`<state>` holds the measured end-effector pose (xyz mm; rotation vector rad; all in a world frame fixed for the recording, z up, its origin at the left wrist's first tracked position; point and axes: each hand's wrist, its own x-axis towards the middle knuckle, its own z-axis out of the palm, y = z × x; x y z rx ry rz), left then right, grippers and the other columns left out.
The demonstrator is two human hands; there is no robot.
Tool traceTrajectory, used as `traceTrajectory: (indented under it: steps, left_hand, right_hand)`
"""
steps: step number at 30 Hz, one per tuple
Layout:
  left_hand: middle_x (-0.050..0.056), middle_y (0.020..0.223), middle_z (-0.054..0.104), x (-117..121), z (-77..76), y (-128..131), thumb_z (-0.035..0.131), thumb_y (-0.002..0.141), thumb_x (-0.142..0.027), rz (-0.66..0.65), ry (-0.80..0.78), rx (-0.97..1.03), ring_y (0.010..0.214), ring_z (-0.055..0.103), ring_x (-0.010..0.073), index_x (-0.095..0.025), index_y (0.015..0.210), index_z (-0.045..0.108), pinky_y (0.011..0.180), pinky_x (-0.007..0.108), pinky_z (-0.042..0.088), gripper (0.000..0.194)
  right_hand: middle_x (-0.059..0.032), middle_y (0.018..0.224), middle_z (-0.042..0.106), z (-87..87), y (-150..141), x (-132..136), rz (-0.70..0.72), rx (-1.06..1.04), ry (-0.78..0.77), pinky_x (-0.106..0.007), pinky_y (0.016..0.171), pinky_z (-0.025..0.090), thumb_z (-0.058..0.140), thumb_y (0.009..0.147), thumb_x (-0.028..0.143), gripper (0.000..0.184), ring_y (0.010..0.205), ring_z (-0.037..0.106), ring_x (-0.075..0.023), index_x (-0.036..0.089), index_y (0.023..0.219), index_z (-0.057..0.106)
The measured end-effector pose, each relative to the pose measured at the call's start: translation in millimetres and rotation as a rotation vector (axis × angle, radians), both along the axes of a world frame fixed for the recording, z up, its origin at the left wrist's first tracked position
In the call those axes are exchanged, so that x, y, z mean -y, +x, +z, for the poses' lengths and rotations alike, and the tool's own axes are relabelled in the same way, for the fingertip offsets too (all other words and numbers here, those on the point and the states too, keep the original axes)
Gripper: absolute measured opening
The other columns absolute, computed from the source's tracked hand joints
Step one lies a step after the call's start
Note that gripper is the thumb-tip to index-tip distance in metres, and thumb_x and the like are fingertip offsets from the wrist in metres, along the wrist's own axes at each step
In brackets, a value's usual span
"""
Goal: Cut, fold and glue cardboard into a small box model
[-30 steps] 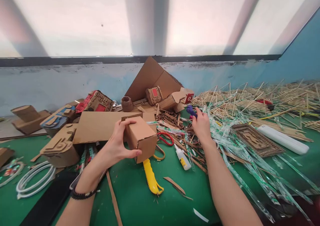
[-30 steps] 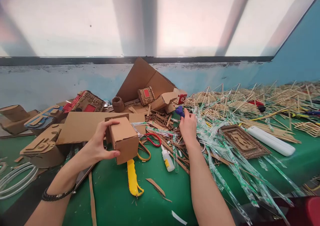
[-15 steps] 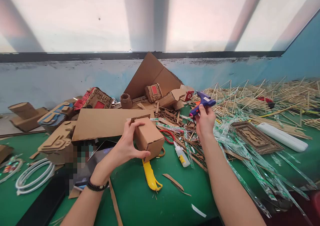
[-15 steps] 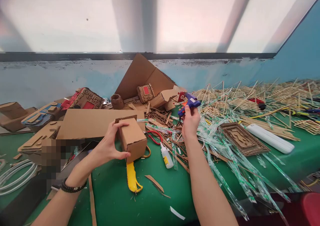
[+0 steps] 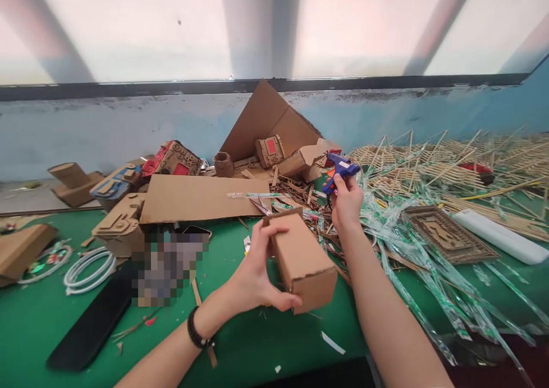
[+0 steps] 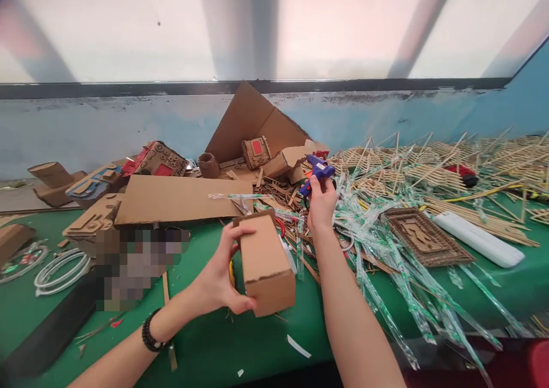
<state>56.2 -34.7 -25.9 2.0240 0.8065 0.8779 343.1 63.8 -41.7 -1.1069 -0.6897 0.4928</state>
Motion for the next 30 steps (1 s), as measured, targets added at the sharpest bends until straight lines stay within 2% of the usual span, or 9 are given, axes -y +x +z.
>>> traceTrajectory:
  steps: [2, 5, 11, 18, 20, 22, 25, 27, 30]
  left_hand:
    - [0.015, 0.150, 0.039, 8.7, -14.7, 4.8, 0.100, 0.052, -0.060, -0.074, -0.086, 0.079, 0.138, 0.057, 0.0400, -0.033, 0.147, 0.044, 0.113, 0.056, 0.054, 0.114]
    - [0.016, 0.151, 0.036, 7.4, -23.5, -10.4, 0.101, 0.048, -0.057, -0.049, -0.042, 0.043, 0.141, 0.053, 0.0424, -0.032, 0.148, 0.042, 0.115, 0.059, 0.051, 0.119]
    - [0.018, 0.157, 0.028, -11.6, -19.7, -53.7, 0.099, 0.057, -0.054, 0.016, 0.093, -0.100, 0.153, 0.041, 0.0466, -0.030, 0.153, 0.039, 0.123, 0.065, 0.041, 0.115]
    - [0.020, 0.183, -0.002, -20.9, -18.5, -56.7, 0.092, 0.065, -0.075, -0.019, 0.176, -0.178, 0.169, 0.010, 0.0514, -0.035, 0.168, 0.033, 0.130, 0.071, 0.028, 0.125]
    - [0.019, 0.184, -0.003, -14.8, -10.2, -60.8, 0.086, 0.062, -0.084, 0.022, 0.216, -0.147, 0.169, 0.010, 0.0508, -0.038, 0.171, 0.028, 0.131, 0.071, 0.028, 0.132]
    - [0.017, 0.184, 0.009, -4.8, 5.2, -63.1, 0.080, 0.069, -0.085, 0.134, 0.292, -0.051, 0.170, 0.015, 0.0463, -0.039, 0.170, 0.032, 0.133, 0.067, 0.029, 0.121]
    - [0.012, 0.164, 0.053, 10.9, 38.9, -52.0, 0.063, 0.106, -0.050, 0.347, 0.325, 0.088, 0.157, 0.049, 0.0309, -0.035, 0.152, 0.054, 0.129, 0.053, 0.043, 0.049]
    - [0.011, 0.148, 0.069, 16.6, 61.4, -33.2, 0.054, 0.111, -0.042, 0.328, 0.188, 0.106, 0.144, 0.062, 0.0270, -0.030, 0.144, 0.061, 0.123, 0.046, 0.050, 0.036]
    - [0.012, 0.155, 0.065, 16.4, 83.2, 2.3, 0.053, 0.111, -0.044, 0.198, -0.044, 0.208, 0.146, 0.061, 0.0283, -0.024, 0.151, 0.059, 0.123, 0.043, 0.049, 0.045]
  right_hand:
    - [-0.0094, 0.118, 0.072, -2.1, 2.6, -1.2, -0.014, 0.012, 0.015, -0.035, 0.080, 0.060, 0.068, 0.084, 0.058, 0.052, 0.091, 0.069, -0.0205, 0.023, 0.122, 0.066]
    - [-0.0060, 0.109, 0.070, -3.3, 3.5, -1.9, -0.025, -0.016, 0.028, -0.034, 0.078, 0.059, 0.069, 0.084, 0.056, 0.044, 0.088, 0.068, -0.0195, 0.024, 0.113, 0.066]
    - [-0.0063, 0.113, 0.073, 4.3, -10.1, 3.9, 0.059, -0.089, 0.036, -0.032, 0.079, 0.058, 0.077, 0.079, 0.054, 0.048, 0.089, 0.069, -0.0179, 0.022, 0.114, 0.067]
    - [-0.0051, 0.110, 0.074, 21.5, -34.4, 20.1, 0.177, 0.065, 0.126, -0.039, 0.096, 0.061, 0.089, 0.075, 0.050, 0.069, 0.099, 0.076, -0.0221, 0.024, 0.130, 0.056]
    - [-0.0028, 0.106, 0.073, 27.6, -42.5, 28.1, 0.218, 0.090, 0.134, -0.038, 0.094, 0.061, 0.090, 0.075, 0.048, 0.068, 0.096, 0.077, -0.0217, 0.026, 0.128, 0.053]
    - [-0.0023, 0.105, 0.073, 35.3, -52.6, 37.6, 0.233, 0.080, 0.130, -0.037, 0.091, 0.062, 0.089, 0.078, 0.049, 0.060, 0.097, 0.077, -0.0213, 0.027, 0.120, 0.053]
    - [-0.0014, 0.103, 0.073, 49.6, -73.5, 54.4, 0.241, 0.037, 0.121, -0.034, 0.085, 0.062, 0.089, 0.080, 0.051, 0.051, 0.095, 0.077, -0.0205, 0.027, 0.109, 0.054]
    - [0.0002, 0.098, 0.071, 59.5, -91.7, 67.2, 0.264, 0.048, 0.129, -0.031, 0.081, 0.062, 0.090, 0.079, 0.049, 0.047, 0.091, 0.075, -0.0186, 0.027, 0.103, 0.056]
    - [0.0016, 0.097, 0.071, 69.7, -120.9, 86.9, 0.313, 0.063, 0.187, -0.029, 0.081, 0.062, 0.088, 0.085, 0.039, 0.038, 0.092, 0.073, -0.0166, 0.028, 0.106, 0.059]
